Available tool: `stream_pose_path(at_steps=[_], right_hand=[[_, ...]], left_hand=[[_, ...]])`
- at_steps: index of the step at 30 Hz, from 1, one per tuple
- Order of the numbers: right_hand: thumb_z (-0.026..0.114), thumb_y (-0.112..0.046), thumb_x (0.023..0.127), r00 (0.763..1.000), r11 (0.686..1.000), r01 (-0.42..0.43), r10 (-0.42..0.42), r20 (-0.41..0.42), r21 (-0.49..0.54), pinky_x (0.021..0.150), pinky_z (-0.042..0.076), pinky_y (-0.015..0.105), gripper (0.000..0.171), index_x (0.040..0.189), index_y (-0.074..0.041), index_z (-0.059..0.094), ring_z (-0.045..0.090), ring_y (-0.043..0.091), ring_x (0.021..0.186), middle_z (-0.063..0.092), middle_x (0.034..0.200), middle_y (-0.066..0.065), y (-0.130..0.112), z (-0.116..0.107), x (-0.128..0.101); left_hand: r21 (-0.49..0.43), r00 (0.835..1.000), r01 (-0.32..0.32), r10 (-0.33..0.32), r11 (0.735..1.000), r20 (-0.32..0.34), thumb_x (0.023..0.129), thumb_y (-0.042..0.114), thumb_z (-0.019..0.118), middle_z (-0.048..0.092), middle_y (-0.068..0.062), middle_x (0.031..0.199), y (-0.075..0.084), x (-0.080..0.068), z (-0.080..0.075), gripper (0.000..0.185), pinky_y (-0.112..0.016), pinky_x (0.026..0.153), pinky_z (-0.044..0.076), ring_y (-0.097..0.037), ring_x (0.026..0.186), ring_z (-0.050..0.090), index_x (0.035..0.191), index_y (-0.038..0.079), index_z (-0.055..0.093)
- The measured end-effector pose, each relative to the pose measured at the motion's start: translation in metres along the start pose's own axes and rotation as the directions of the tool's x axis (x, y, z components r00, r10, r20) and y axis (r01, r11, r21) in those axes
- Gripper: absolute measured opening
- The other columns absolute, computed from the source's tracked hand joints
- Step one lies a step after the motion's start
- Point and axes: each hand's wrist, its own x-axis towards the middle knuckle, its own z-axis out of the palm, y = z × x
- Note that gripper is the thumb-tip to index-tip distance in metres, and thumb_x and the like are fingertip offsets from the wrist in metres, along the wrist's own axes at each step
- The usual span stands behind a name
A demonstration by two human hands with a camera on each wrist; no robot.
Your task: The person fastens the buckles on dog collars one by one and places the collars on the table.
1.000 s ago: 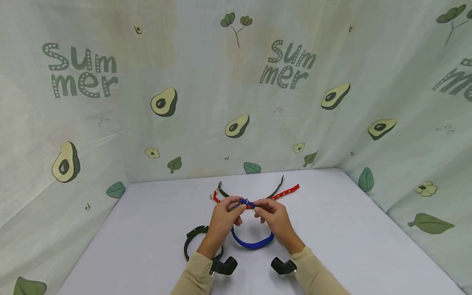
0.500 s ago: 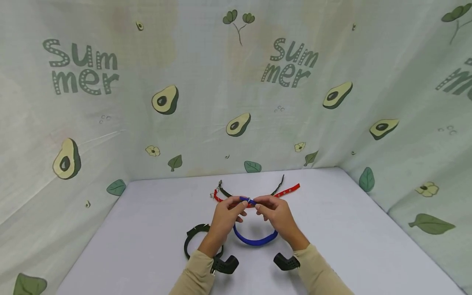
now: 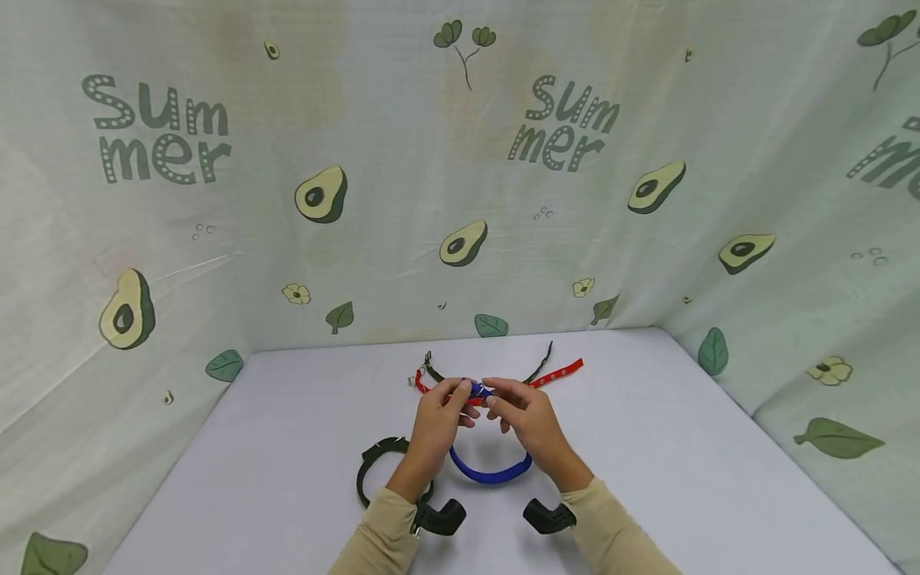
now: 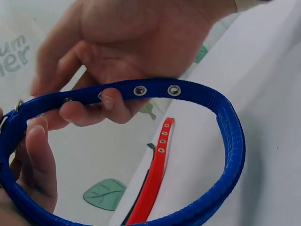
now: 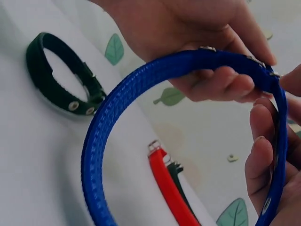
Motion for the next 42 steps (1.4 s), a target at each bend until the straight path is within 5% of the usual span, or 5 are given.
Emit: stream_pose_path(at_steps=[14, 20, 29, 42], right_hand=[[0.07, -0.023, 0.096, 0.992, 0.989, 0.12, -0.122, -0.016, -0.089, 0.061, 0.055, 0.03, 0.03, 0.124, -0.013, 0.067, 0.062, 0.028, 0.081, 0.068, 0.101, 0.005, -0.022, 0.005, -0.003], [0.07, -0.019, 0.096, 0.995, 0.992, 0.098, -0.099, -0.011, -0.076, 0.062, 0.054, 0.028, 0.028, 0.12, -0.006, 0.067, 0.062, 0.027, 0.08, 0.067, 0.099, 0.01, -0.018, 0.002, -0.002], [0.07, -0.023, 0.096, 0.998, 0.997, 0.054, -0.053, 0.025, -0.06, 0.065, 0.055, 0.029, 0.026, 0.118, -0.01, 0.068, 0.06, 0.043, 0.087, 0.068, 0.102, 0.009, -0.012, -0.003, -0.001], [0.07, -0.021, 0.096, 0.997, 0.999, 0.03, -0.027, 0.069, -0.041, 0.068, 0.055, 0.029, 0.027, 0.118, -0.005, 0.067, 0.063, 0.027, 0.088, 0.068, 0.102, 0.012, -0.011, -0.007, 0.002]], left_hand=[[-0.063, 0.996, -0.072, 0.075, 0.995, 0.048, 0.104, 0.032, 0.056, 0.064, -0.011, 0.097, 0.014, -0.008, 0.006, 0.034, -0.03, 0.073, 0.058, -0.024, 0.081, 0.066, 0.117, 0.001, 0.064], [-0.106, 0.996, -0.08, 0.084, 0.991, 0.034, 0.106, 0.032, 0.052, 0.062, -0.015, 0.1, 0.013, -0.007, 0.004, 0.038, -0.03, 0.075, 0.058, -0.024, 0.081, 0.066, 0.122, -0.002, 0.06], [-0.109, 0.996, -0.09, 0.092, 0.99, 0.014, 0.107, 0.033, 0.05, 0.062, -0.016, 0.103, 0.012, -0.006, 0.001, 0.041, -0.029, 0.077, 0.057, -0.025, 0.083, 0.067, 0.127, -0.002, 0.055], [-0.096, 0.995, -0.101, 0.101, 0.99, 0.002, 0.104, 0.044, 0.05, 0.066, -0.018, 0.108, 0.013, -0.006, -0.001, 0.045, -0.032, 0.071, 0.059, -0.026, 0.082, 0.072, 0.132, 0.009, 0.055]])
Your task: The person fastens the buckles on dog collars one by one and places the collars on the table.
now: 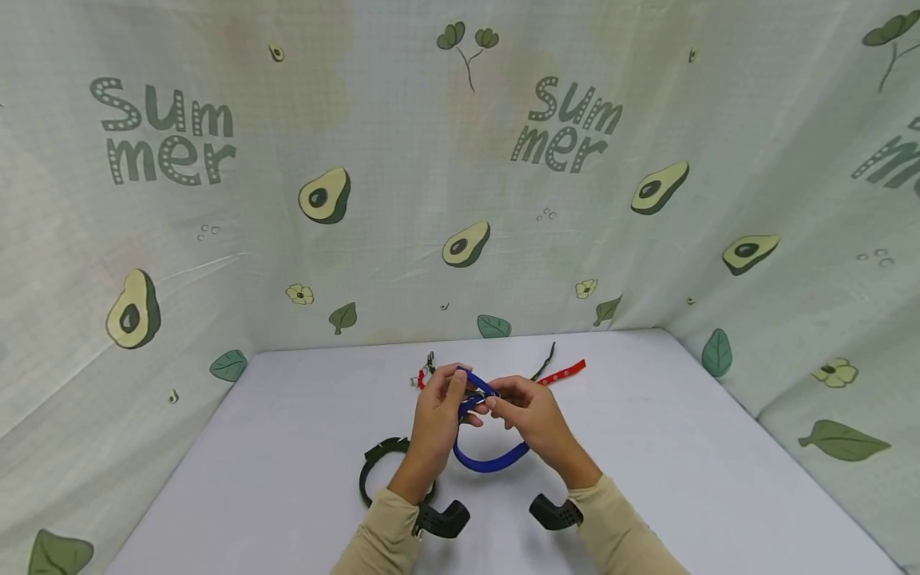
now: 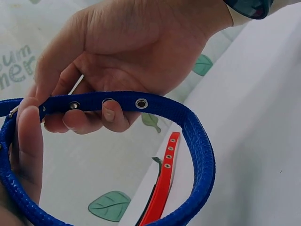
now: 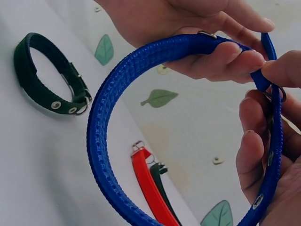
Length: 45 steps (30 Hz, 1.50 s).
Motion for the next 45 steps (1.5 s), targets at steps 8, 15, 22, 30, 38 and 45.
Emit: stream_pose_path(at_steps=[8, 15, 22, 30, 38, 45], right_hand=[[0.069, -0.018, 0.097, 1.0, 1.0, -0.016, 0.016, 0.023, -0.017, 0.068, 0.055, 0.029, 0.025, 0.116, -0.002, 0.065, 0.064, 0.026, 0.088, 0.068, 0.102, 0.013, 0.001, -0.002, 0.001], [0.068, -0.015, 0.097, 0.996, 0.999, -0.026, 0.029, 0.081, -0.042, 0.064, 0.053, 0.029, 0.022, 0.114, -0.002, 0.064, 0.063, 0.022, 0.08, 0.066, 0.097, 0.017, 0.005, -0.008, 0.0], [0.066, -0.012, 0.097, 0.994, 0.999, -0.005, 0.01, 0.111, -0.041, 0.064, 0.052, 0.027, 0.019, 0.113, -0.001, 0.064, 0.063, 0.026, 0.08, 0.069, 0.098, 0.022, 0.009, -0.011, 0.001], [0.068, -0.013, 0.096, 1.0, 1.0, 0.011, -0.011, 0.003, -0.012, 0.068, 0.056, 0.03, 0.018, 0.109, 0.0, 0.067, 0.062, 0.024, 0.081, 0.066, 0.098, 0.014, 0.011, -0.008, 0.0], [0.068, -0.013, 0.097, 0.981, 0.983, -0.032, 0.065, -0.185, 0.179, 0.076, 0.056, 0.027, 0.023, 0.111, 0.004, 0.066, 0.062, 0.028, 0.081, 0.069, 0.104, 0.018, 0.008, 0.002, 0.002], [0.067, -0.007, 0.097, 0.967, 0.987, 0.058, -0.019, -0.252, 0.15, 0.077, 0.058, 0.03, 0.019, 0.112, 0.004, 0.064, 0.069, 0.023, 0.086, 0.071, 0.105, 0.018, 0.005, 0.005, 0.001]], left_hand=[[0.04, 1.0, -0.012, 0.013, 0.999, -0.026, 0.103, 0.042, 0.053, 0.068, -0.014, 0.104, 0.0, -0.001, 0.001, 0.044, -0.031, 0.072, 0.059, -0.027, 0.082, 0.072, 0.132, 0.009, 0.058], [0.047, 0.999, -0.03, 0.032, 0.998, -0.031, 0.104, 0.041, 0.053, 0.067, -0.015, 0.104, -0.004, -0.002, 0.003, 0.043, -0.032, 0.07, 0.059, -0.026, 0.079, 0.072, 0.13, 0.008, 0.06], [0.076, 0.999, -0.033, 0.036, 0.997, -0.036, 0.104, 0.046, 0.051, 0.063, -0.015, 0.109, -0.007, 0.0, 0.004, 0.041, -0.033, 0.068, 0.06, -0.024, 0.077, 0.072, 0.125, 0.011, 0.056], [0.183, 0.994, 0.009, -0.029, 0.983, 0.107, 0.099, 0.039, 0.063, 0.065, -0.008, 0.108, -0.011, 0.002, 0.006, 0.039, -0.031, 0.073, 0.058, -0.02, 0.085, 0.07, 0.122, 0.008, 0.058], [0.275, 0.997, 0.017, -0.038, 0.961, 0.071, 0.1, 0.037, 0.063, 0.066, -0.004, 0.089, -0.015, 0.002, 0.007, 0.041, -0.028, 0.068, 0.056, -0.017, 0.072, 0.063, 0.126, 0.006, 0.065], [0.375, 0.998, -0.026, 0.004, 0.927, 0.059, 0.102, 0.039, 0.057, 0.06, -0.001, 0.083, -0.012, -0.002, 0.008, 0.035, -0.027, 0.062, 0.047, -0.016, 0.074, 0.054, 0.121, 0.011, 0.069]])
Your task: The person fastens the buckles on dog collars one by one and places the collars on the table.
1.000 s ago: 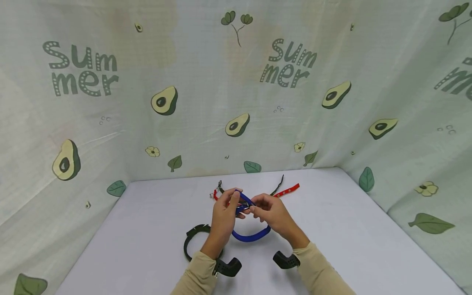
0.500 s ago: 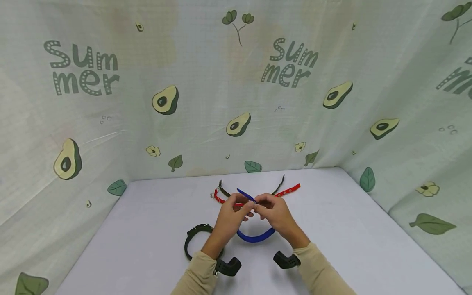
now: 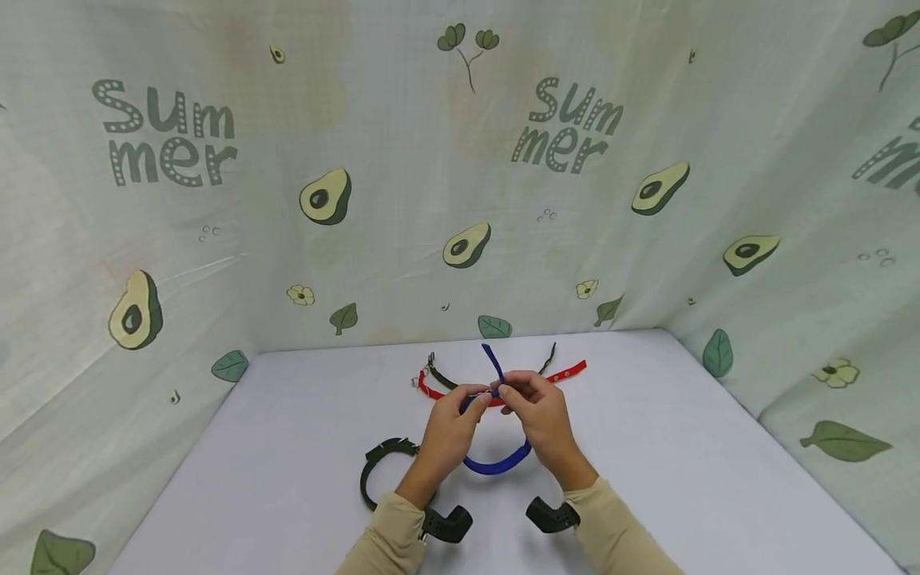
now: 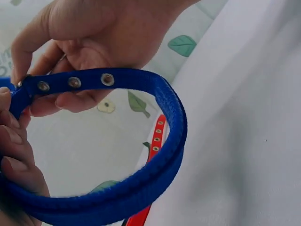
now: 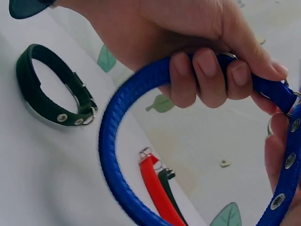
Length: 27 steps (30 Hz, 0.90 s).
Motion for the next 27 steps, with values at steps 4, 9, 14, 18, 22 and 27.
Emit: stream_pose_path(at_steps=[4, 9, 14, 18, 22, 27], right_hand=[[0.064, -0.001, 0.097, 0.998, 0.998, 0.061, -0.062, -0.032, -0.024, 0.078, 0.058, 0.03, 0.015, 0.112, 0.002, 0.063, 0.07, 0.022, 0.088, 0.071, 0.102, 0.02, -0.004, -0.003, 0.001], [0.059, 0.006, 0.095, 0.994, 0.991, 0.111, -0.111, 0.005, -0.075, 0.078, 0.057, 0.027, 0.029, 0.124, -0.002, 0.06, 0.068, 0.021, 0.085, 0.068, 0.097, 0.019, -0.007, -0.009, 0.002], [0.055, 0.01, 0.092, 0.98, 0.977, 0.189, -0.181, 0.086, -0.094, 0.069, 0.054, 0.025, 0.051, 0.14, -0.007, 0.052, 0.06, 0.022, 0.074, 0.059, 0.089, 0.018, -0.014, -0.014, 0.003], [0.056, 0.008, 0.093, 0.975, 0.97, 0.211, -0.2, 0.098, -0.122, 0.061, 0.051, 0.025, 0.057, 0.146, -0.01, 0.048, 0.058, 0.019, 0.071, 0.058, 0.091, 0.016, -0.016, -0.018, 0.004], [0.058, 0.006, 0.093, 0.977, 0.965, 0.208, -0.199, 0.075, -0.162, 0.059, 0.052, 0.027, 0.055, 0.145, -0.011, 0.051, 0.058, 0.017, 0.07, 0.06, 0.093, 0.014, -0.016, -0.02, 0.003], [0.056, 0.012, 0.092, 0.972, 0.951, 0.227, -0.209, 0.103, -0.212, 0.056, 0.051, 0.025, 0.046, 0.136, 0.0, 0.059, 0.053, 0.015, 0.063, 0.059, 0.089, 0.015, -0.019, -0.015, 0.001]], left_hand=[[-0.026, 0.999, -0.035, 0.036, 0.999, 0.026, 0.103, 0.037, 0.057, 0.06, -0.001, 0.082, 0.004, -0.003, 0.003, 0.034, -0.026, 0.06, 0.047, -0.016, 0.072, 0.054, 0.12, 0.01, 0.068], [-0.103, 0.996, -0.027, 0.035, 0.994, 0.082, 0.103, 0.033, 0.058, 0.058, -0.001, 0.078, 0.005, -0.004, 0.005, 0.031, -0.023, 0.055, 0.046, -0.012, 0.062, 0.053, 0.12, 0.009, 0.066], [-0.176, 0.99, 0.0, 0.025, 0.984, 0.14, 0.104, 0.031, 0.056, 0.056, -0.004, 0.079, 0.009, -0.003, 0.003, 0.03, -0.022, 0.054, 0.043, -0.012, 0.062, 0.053, 0.12, 0.006, 0.063], [-0.232, 0.987, 0.032, 0.005, 0.972, 0.158, 0.104, 0.028, 0.057, 0.06, -0.004, 0.083, 0.011, -0.003, 0.002, 0.028, -0.022, 0.057, 0.045, -0.013, 0.064, 0.053, 0.12, 0.006, 0.062], [-0.237, 0.988, 0.036, 0.001, 0.971, 0.155, 0.103, 0.027, 0.059, 0.064, -0.004, 0.087, 0.011, -0.003, 0.002, 0.026, -0.021, 0.059, 0.047, -0.013, 0.065, 0.052, 0.121, 0.008, 0.063], [-0.22, 0.989, 0.016, 0.017, 0.975, 0.147, 0.102, 0.029, 0.06, 0.065, -0.004, 0.088, 0.007, -0.001, -0.005, 0.03, -0.021, 0.06, 0.048, -0.013, 0.065, 0.053, 0.123, 0.007, 0.064]])
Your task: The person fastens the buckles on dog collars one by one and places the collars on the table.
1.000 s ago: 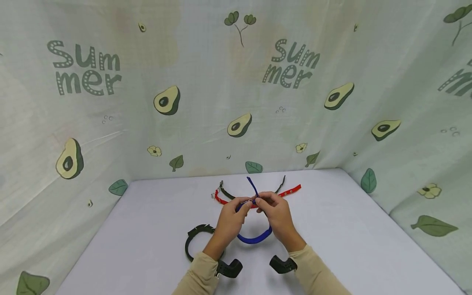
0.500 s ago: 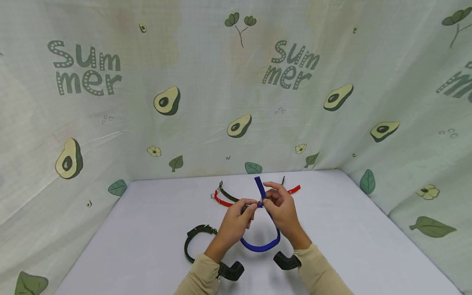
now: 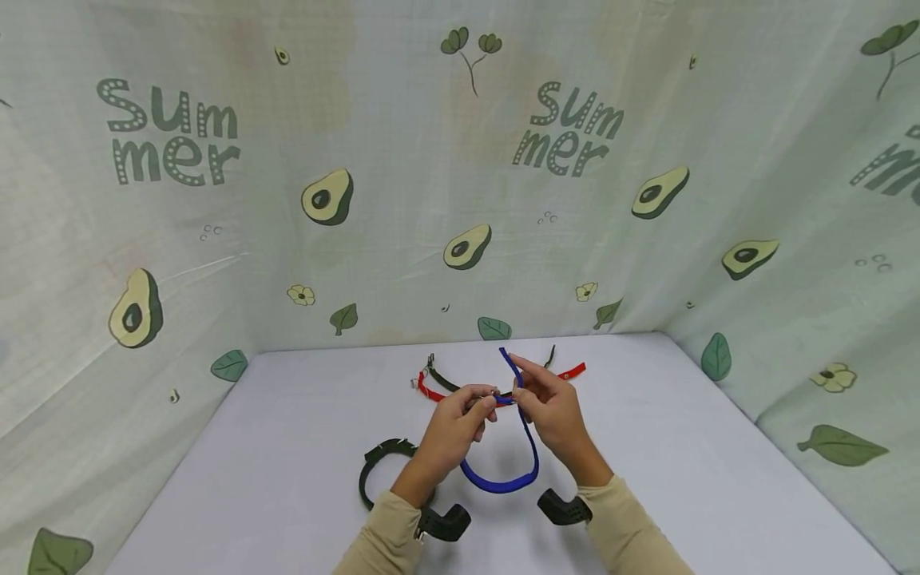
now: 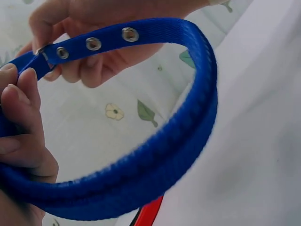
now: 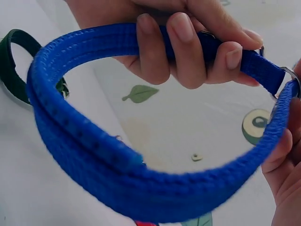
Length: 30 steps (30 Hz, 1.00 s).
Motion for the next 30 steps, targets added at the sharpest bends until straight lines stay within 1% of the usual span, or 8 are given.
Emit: stream_pose_path(at_steps=[3, 9, 12, 15, 18, 22, 26, 30], right_hand=[[0.055, 0.014, 0.092, 1.0, 1.0, 0.013, -0.012, 0.021, -0.012, 0.055, 0.052, 0.025, 0.041, 0.131, 0.004, 0.062, 0.053, 0.017, 0.06, 0.059, 0.088, 0.016, 0.0, 0.003, -0.001], [0.056, 0.011, 0.094, 1.0, 0.999, 0.006, -0.006, 0.008, 0.037, 0.052, 0.055, 0.029, 0.036, 0.125, -0.003, 0.067, 0.056, 0.02, 0.06, 0.061, 0.087, 0.013, 0.002, 0.005, -0.002], [0.056, 0.01, 0.093, 1.0, 0.997, 0.016, -0.016, -0.008, 0.074, 0.049, 0.054, 0.031, 0.034, 0.122, -0.003, 0.068, 0.055, 0.02, 0.057, 0.06, 0.084, 0.014, 0.0, 0.005, -0.002], [0.056, 0.009, 0.093, 1.0, 0.997, 0.018, -0.017, -0.015, 0.069, 0.048, 0.053, 0.031, 0.033, 0.121, -0.004, 0.068, 0.054, 0.018, 0.054, 0.06, 0.084, 0.012, -0.001, 0.004, -0.002], [0.055, 0.009, 0.092, 1.0, 0.998, 0.026, -0.025, -0.016, 0.06, 0.048, 0.051, 0.028, 0.035, 0.122, -0.003, 0.066, 0.052, 0.016, 0.055, 0.06, 0.087, 0.011, -0.004, 0.001, -0.001], [0.052, 0.014, 0.09, 0.998, 0.995, 0.059, -0.057, -0.02, 0.079, 0.047, 0.049, 0.026, 0.045, 0.13, -0.004, 0.062, 0.051, 0.016, 0.056, 0.058, 0.09, 0.015, -0.011, -0.002, 0.001], [0.048, 0.018, 0.088, 0.997, 0.992, 0.075, -0.071, -0.037, 0.1, 0.048, 0.049, 0.024, 0.053, 0.135, -0.003, 0.06, 0.052, 0.016, 0.056, 0.057, 0.093, 0.019, -0.015, -0.002, 0.001], [0.046, 0.02, 0.087, 0.996, 0.989, 0.083, -0.078, -0.048, 0.124, 0.044, 0.046, 0.022, 0.053, 0.134, 0.0, 0.06, 0.05, 0.016, 0.052, 0.06, 0.095, 0.018, -0.015, -0.001, 0.001]], left_hand=[[0.015, 1.0, -0.006, 0.006, 1.0, -0.003, 0.102, 0.029, 0.06, 0.065, -0.004, 0.09, 0.001, 0.001, -0.007, 0.031, -0.022, 0.061, 0.048, -0.013, 0.066, 0.054, 0.124, 0.006, 0.063], [0.025, 0.999, -0.025, 0.025, 0.999, -0.019, 0.103, 0.022, 0.059, 0.068, -0.004, 0.093, 0.005, 0.002, -0.011, 0.028, -0.023, 0.061, 0.048, -0.014, 0.067, 0.055, 0.125, 0.005, 0.064], [0.017, 0.999, -0.029, 0.03, 0.999, -0.019, 0.103, 0.02, 0.059, 0.069, -0.004, 0.094, 0.006, 0.001, -0.011, 0.027, -0.023, 0.062, 0.049, -0.014, 0.067, 0.055, 0.125, 0.005, 0.064], [0.002, 0.999, -0.037, 0.037, 0.999, -0.004, 0.102, 0.022, 0.06, 0.07, -0.005, 0.094, 0.008, 0.001, -0.011, 0.028, -0.022, 0.063, 0.049, -0.013, 0.068, 0.054, 0.124, 0.005, 0.064], [-0.006, 0.998, -0.061, 0.061, 0.998, 0.025, 0.102, 0.025, 0.06, 0.069, -0.006, 0.094, 0.009, 0.003, -0.01, 0.03, -0.021, 0.063, 0.049, -0.012, 0.068, 0.054, 0.124, 0.004, 0.064], [0.011, 0.994, -0.095, 0.094, 0.995, 0.057, 0.103, 0.026, 0.059, 0.069, -0.006, 0.094, 0.012, 0.004, -0.01, 0.032, -0.022, 0.063, 0.049, -0.013, 0.067, 0.055, 0.125, 0.002, 0.063], [0.024, 0.994, -0.094, 0.092, 0.995, 0.065, 0.103, 0.026, 0.058, 0.069, -0.005, 0.093, 0.015, 0.002, -0.011, 0.031, -0.022, 0.063, 0.049, -0.013, 0.067, 0.055, 0.125, 0.004, 0.063], [0.014, 0.995, -0.082, 0.081, 0.997, 0.063, 0.103, 0.023, 0.058, 0.069, -0.006, 0.094, 0.016, 0.0, -0.011, 0.03, -0.022, 0.063, 0.049, -0.012, 0.067, 0.055, 0.124, 0.003, 0.062]])
